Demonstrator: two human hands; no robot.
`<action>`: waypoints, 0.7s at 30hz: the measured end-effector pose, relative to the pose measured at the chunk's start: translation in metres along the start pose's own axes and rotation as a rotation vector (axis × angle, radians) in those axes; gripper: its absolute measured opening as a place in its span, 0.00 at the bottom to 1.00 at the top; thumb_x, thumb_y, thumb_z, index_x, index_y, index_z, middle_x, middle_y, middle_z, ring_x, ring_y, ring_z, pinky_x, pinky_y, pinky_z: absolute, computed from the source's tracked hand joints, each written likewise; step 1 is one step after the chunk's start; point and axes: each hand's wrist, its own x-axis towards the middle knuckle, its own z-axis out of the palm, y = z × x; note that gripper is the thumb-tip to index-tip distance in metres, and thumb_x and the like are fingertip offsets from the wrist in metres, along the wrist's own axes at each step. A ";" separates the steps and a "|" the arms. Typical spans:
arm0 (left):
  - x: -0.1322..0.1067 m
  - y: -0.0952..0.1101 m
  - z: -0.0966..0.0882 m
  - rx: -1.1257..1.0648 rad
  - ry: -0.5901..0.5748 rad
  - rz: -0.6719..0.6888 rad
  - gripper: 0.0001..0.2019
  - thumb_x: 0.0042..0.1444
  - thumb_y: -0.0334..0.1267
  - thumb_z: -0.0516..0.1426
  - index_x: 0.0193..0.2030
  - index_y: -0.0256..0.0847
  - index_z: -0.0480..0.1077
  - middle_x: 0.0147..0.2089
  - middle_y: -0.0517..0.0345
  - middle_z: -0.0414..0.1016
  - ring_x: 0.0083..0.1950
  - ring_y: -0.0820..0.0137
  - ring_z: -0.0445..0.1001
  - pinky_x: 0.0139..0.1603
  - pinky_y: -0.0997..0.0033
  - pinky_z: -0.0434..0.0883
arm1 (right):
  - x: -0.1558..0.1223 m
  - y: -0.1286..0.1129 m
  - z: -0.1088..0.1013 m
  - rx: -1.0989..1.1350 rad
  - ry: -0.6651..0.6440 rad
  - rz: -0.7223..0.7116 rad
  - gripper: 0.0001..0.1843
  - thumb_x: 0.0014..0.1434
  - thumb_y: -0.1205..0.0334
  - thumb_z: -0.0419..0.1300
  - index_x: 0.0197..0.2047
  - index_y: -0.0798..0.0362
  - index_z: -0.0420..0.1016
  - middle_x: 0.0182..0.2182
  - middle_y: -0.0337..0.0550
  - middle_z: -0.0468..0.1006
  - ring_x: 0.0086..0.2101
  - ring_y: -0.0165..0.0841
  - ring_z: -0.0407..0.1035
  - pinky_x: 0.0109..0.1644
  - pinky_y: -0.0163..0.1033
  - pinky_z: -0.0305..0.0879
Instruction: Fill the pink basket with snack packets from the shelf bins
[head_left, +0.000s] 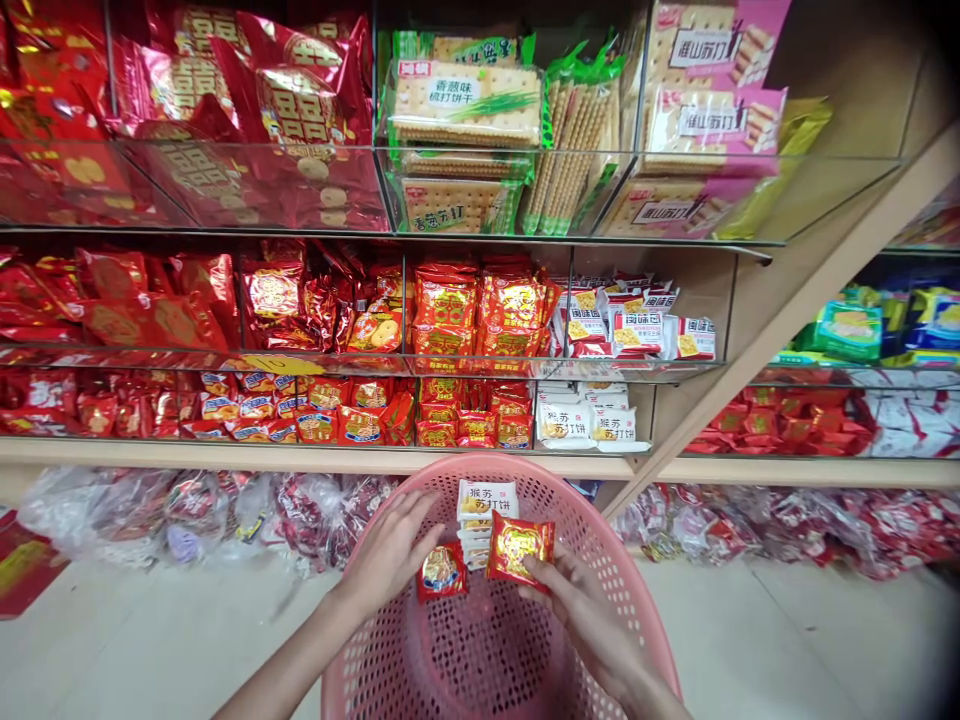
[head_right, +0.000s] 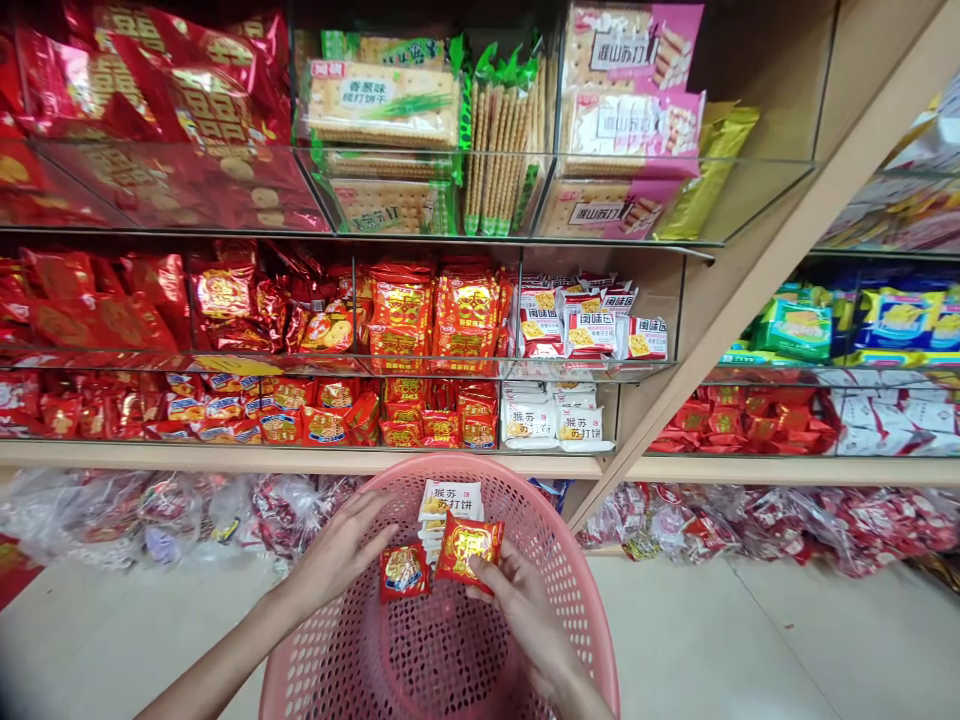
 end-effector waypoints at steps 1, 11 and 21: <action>0.001 0.013 -0.010 -0.048 0.015 0.061 0.22 0.63 0.45 0.47 0.63 0.45 0.57 0.63 0.50 0.63 0.64 0.61 0.60 0.64 0.51 0.60 | 0.000 -0.001 0.003 -0.005 -0.013 -0.002 0.19 0.50 0.52 0.65 0.44 0.50 0.76 0.45 0.43 0.79 0.45 0.37 0.71 0.46 0.40 0.68; 0.001 0.063 -0.017 -0.026 -0.171 0.331 0.38 0.58 0.46 0.55 0.69 0.51 0.38 0.67 0.52 0.54 0.68 0.59 0.52 0.67 0.52 0.55 | -0.003 -0.009 0.028 0.047 -0.183 -0.044 0.20 0.52 0.55 0.65 0.49 0.47 0.74 0.47 0.41 0.77 0.47 0.37 0.70 0.48 0.40 0.67; 0.015 0.039 -0.029 0.004 -0.084 0.348 0.38 0.57 0.41 0.57 0.69 0.54 0.39 0.64 0.52 0.59 0.63 0.58 0.58 0.62 0.51 0.61 | 0.016 0.010 0.022 0.014 -0.144 0.023 0.30 0.48 0.48 0.67 0.51 0.53 0.70 0.44 0.48 0.78 0.43 0.37 0.73 0.46 0.40 0.68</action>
